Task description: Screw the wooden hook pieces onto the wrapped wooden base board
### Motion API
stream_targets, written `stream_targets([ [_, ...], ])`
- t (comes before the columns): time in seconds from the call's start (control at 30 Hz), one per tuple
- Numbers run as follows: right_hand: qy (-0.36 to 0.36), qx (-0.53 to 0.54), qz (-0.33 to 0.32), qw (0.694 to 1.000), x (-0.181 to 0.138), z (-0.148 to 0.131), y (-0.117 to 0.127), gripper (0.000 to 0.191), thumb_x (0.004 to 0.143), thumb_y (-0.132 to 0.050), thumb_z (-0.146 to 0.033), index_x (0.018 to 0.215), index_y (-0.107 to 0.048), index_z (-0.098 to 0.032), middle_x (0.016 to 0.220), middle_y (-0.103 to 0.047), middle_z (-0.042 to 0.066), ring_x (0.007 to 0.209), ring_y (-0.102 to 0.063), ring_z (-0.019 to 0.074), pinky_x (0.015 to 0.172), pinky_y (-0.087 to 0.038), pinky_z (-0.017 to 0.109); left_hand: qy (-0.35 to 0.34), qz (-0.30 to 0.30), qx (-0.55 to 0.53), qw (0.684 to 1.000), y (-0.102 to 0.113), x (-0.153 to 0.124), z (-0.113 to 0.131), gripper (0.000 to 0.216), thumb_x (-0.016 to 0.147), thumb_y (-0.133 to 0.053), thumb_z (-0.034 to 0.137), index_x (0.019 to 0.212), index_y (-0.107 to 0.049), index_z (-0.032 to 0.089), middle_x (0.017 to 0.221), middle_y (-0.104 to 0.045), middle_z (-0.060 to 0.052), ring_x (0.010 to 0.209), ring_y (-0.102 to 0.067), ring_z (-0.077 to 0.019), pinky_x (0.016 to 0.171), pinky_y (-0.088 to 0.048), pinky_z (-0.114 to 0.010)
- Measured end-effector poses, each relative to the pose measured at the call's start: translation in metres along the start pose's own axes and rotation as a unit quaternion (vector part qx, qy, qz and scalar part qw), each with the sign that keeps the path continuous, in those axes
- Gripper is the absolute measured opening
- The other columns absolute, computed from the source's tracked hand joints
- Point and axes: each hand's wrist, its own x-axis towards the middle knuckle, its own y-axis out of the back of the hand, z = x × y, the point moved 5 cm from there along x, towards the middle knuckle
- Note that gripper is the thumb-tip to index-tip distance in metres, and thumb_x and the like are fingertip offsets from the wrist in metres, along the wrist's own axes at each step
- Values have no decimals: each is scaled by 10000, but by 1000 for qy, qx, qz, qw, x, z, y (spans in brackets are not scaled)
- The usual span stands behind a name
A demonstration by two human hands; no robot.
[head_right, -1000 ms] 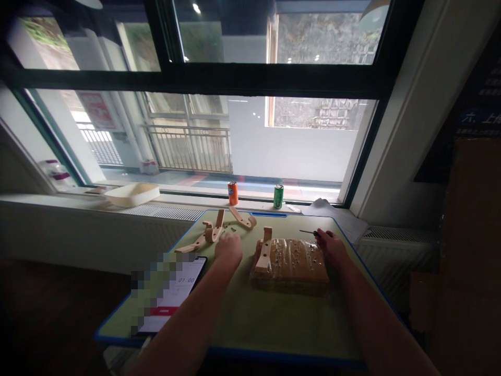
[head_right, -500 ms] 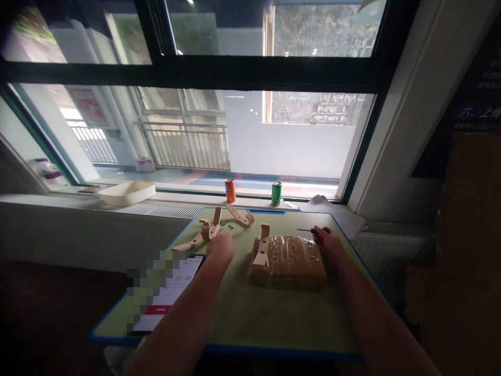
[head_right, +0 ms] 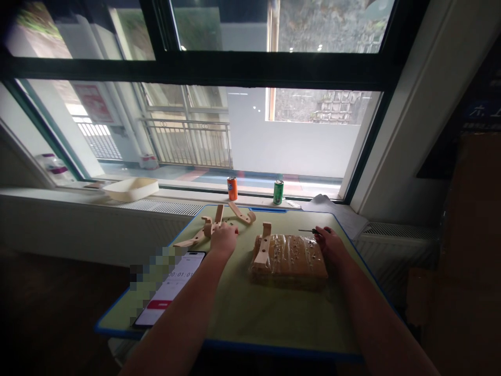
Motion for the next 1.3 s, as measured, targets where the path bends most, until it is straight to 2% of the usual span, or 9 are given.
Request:
stream_targets([
  [0.1, 14, -37, -13, 999, -2, -2, -4, 199, 689, -653, -215, 693, -457, -247, 576, -545, -34, 474, -540, 112, 403, -460, 229, -43, 30, -62, 997, 11, -1, 15, 131, 786, -534, 255, 839, -619, 170, 915, -603, -127, 954, -522, -260, 840, -366, -336],
  [0.17, 23, -63, -22, 998, -4, -4, -5, 190, 689, -650, -248, 692, -460, -250, 582, -544, -32, 484, -546, 121, 409, -461, 241, -80, 7, -179, 981, 16, -3, 27, 201, 812, -513, 321, 905, -602, 167, 835, -622, -93, 812, -559, -207, 744, -399, -293],
  [0.3, 35, -106, -35, 993, -10, -9, -8, 189, 684, -645, -330, 702, -475, -250, 596, -548, -25, 522, -567, 142, 439, -471, 264, -134, -190, -335, 913, 15, -16, 52, 312, 775, -555, 420, 919, -590, 145, 780, -612, -46, 652, -514, -123, 610, -406, -236],
  [0.4, 43, -126, -40, 990, -13, -13, -11, 200, 681, -636, -375, 698, -480, -250, 600, -551, -21, 536, -573, 151, 460, -478, 278, -139, -273, -346, 887, 17, -28, 61, 313, 745, -595, 425, 852, -599, 132, 748, -583, -21, 614, -470, -88, 581, -395, -217],
  [0.6, 51, -140, -38, 988, -9, -12, -10, 228, 673, -620, -421, 687, -465, -255, 598, -551, -18, 543, -573, 158, 468, -474, 288, -133, -296, -319, 890, 15, -36, 66, 302, 739, -609, 420, 820, -648, 131, 759, -606, -26, 656, -510, -89, 610, -409, -224],
  [0.8, 43, -141, -36, 988, -4, -6, -7, 260, 659, -628, -431, 695, -439, -256, 590, -545, -29, 508, -550, 145, 446, -451, 280, -132, -399, -329, 846, 2, -47, 70, 301, 704, -665, 338, 941, -667, 152, 892, -667, -57, 765, -589, -124, 692, -462, -250],
  [0.93, 42, -144, -44, 988, -3, -5, -7, 262, 660, -624, -442, 707, -447, -255, 603, -551, -27, 518, -556, 145, 458, -459, 282, -157, -394, -291, 858, 1, -44, 68, 334, 711, -651, 378, 954, -679, 151, 912, -681, -69, 829, -607, -156, 770, -467, -282],
  [1.07, 40, -152, -48, 986, -5, -6, -5, 251, 669, -618, -448, 707, -464, -253, 614, -557, -18, 528, -563, 148, 465, -466, 284, -182, -366, -233, 882, 2, -41, 66, 353, 708, -636, 430, 919, -690, 152, 877, -683, -65, 799, -607, -165, 734, -468, -282],
  [1.3, 48, -176, -45, 982, -11, -11, -12, 215, 687, -598, -432, 705, -477, -255, 611, -557, -25, 532, -573, 148, 458, -466, 278, -192, -371, -230, 879, -6, -44, 68, 347, 687, -654, 427, 890, -691, 148, 841, -678, -54, 760, -603, -147, 700, -471, -260],
])
